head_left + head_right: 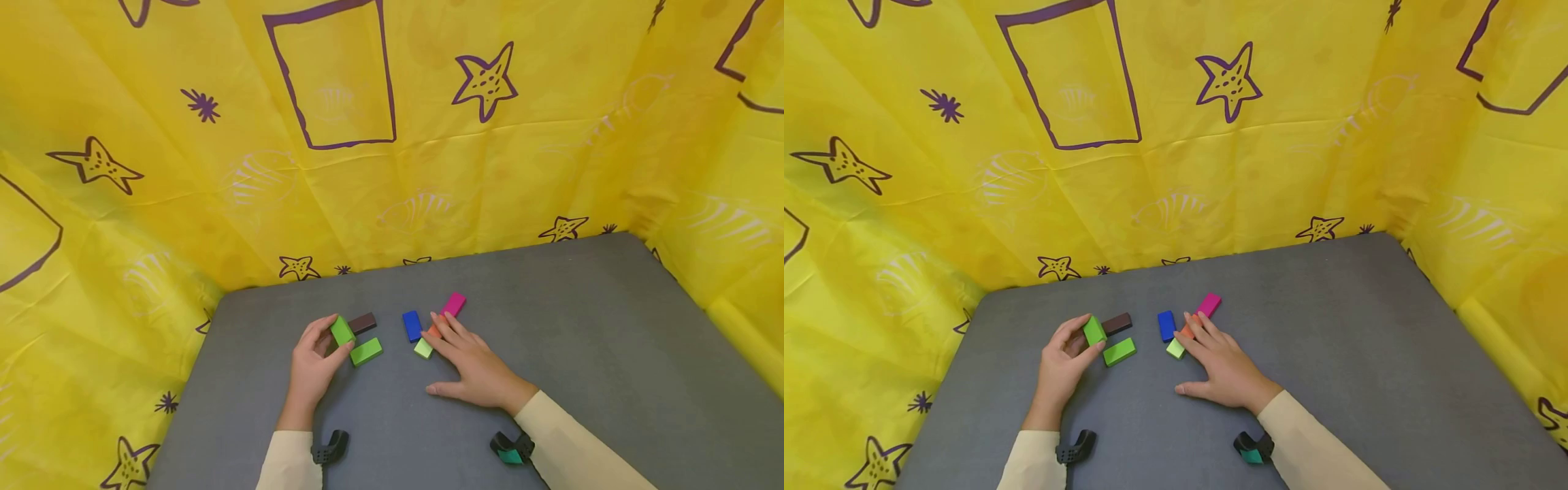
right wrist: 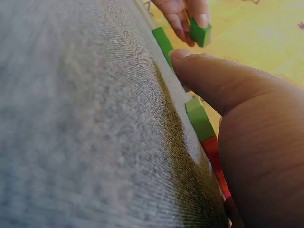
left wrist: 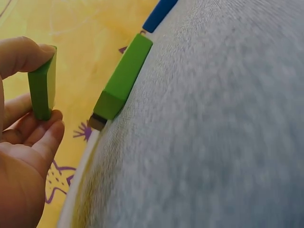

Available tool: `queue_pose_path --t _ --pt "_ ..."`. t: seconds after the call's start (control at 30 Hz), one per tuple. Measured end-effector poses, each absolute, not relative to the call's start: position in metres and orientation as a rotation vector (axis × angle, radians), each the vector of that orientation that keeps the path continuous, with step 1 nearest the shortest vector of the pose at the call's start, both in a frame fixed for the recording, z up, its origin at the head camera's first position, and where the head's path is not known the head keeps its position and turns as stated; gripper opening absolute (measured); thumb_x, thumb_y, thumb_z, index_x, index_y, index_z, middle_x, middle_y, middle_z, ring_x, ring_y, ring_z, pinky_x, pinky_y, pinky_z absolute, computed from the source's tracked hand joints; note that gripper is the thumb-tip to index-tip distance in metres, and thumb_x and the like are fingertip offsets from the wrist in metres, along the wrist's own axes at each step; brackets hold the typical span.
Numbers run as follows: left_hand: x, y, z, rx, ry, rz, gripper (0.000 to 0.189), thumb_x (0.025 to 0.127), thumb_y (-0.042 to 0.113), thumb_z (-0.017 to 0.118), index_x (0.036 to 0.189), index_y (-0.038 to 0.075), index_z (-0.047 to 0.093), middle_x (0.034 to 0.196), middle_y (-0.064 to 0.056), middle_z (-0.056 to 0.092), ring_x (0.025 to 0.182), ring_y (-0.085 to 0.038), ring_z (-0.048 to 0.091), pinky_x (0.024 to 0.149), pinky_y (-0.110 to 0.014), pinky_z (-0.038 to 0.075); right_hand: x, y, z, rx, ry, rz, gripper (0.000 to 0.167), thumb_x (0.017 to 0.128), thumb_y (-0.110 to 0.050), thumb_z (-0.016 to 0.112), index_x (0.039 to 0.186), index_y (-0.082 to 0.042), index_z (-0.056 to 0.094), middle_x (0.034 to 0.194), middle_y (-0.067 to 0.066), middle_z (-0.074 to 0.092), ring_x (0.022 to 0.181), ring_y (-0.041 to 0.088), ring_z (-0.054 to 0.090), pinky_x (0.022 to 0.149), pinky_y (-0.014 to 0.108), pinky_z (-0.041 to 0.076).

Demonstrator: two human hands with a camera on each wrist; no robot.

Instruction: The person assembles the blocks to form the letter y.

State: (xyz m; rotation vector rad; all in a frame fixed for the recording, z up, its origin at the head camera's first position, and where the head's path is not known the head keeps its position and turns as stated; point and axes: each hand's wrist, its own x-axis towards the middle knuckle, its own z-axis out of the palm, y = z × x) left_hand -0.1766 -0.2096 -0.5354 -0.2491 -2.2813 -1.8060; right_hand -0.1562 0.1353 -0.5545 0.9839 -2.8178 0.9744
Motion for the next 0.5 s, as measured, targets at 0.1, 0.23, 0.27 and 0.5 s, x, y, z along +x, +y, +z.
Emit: queue_pose_path --t 0.1,0.23,0.27,0.5 --pt "-0.182 -0.204 -0.534 -0.280 -2.293 -1.807 0.062 0.092 -0.006 0.086 0.148 -0.006 0.061 0.142 -0.014 0.059 0.134 -0.027 0.059 0.111 -0.031 0.046 -0.159 0.135 -0.556 0.994 -2.817 0.936 0.098 0.096 -0.064 0.077 0.171 -0.014 0.038 0.181 0.010 0.012 0.165 0.034 0.006 0.118 0.072 0.028" --pt "-0.189 -0.195 -0.532 -0.322 -2.322 -1.790 0.062 0.092 -0.004 0.086 0.149 -0.004 0.061 0.144 -0.014 0.057 0.136 -0.027 0.058 0.112 -0.033 0.045 -0.161 0.135 -0.556 1.015 -2.819 0.923 0.097 0.096 -0.066 0.076 0.171 -0.015 0.039 0.181 0.011 0.011 0.165 0.034 0.005 0.119 0.072 0.027" --pt "-0.191 -0.193 -0.531 -0.330 -2.332 -1.783 0.062 0.092 -0.004 0.086 0.149 -0.004 0.061 0.144 -0.013 0.057 0.136 -0.026 0.058 0.112 -0.032 0.045 -0.161 0.135 -0.556 1.018 -2.822 0.924 0.097 0.096 -0.066 0.075 0.171 -0.016 0.039 0.181 0.012 0.010 0.165 0.034 0.004 0.119 0.071 0.027" --pt "-0.204 -0.176 -0.524 -0.401 -2.386 -1.758 0.064 0.092 -0.002 0.087 0.150 -0.002 0.062 0.145 -0.011 0.058 0.133 -0.027 0.062 0.109 -0.038 0.050 -0.161 0.135 -0.555 1.014 -2.853 0.893 0.098 0.096 -0.069 0.073 0.171 -0.017 0.039 0.181 0.009 0.007 0.165 0.033 0.002 0.120 0.070 0.027"
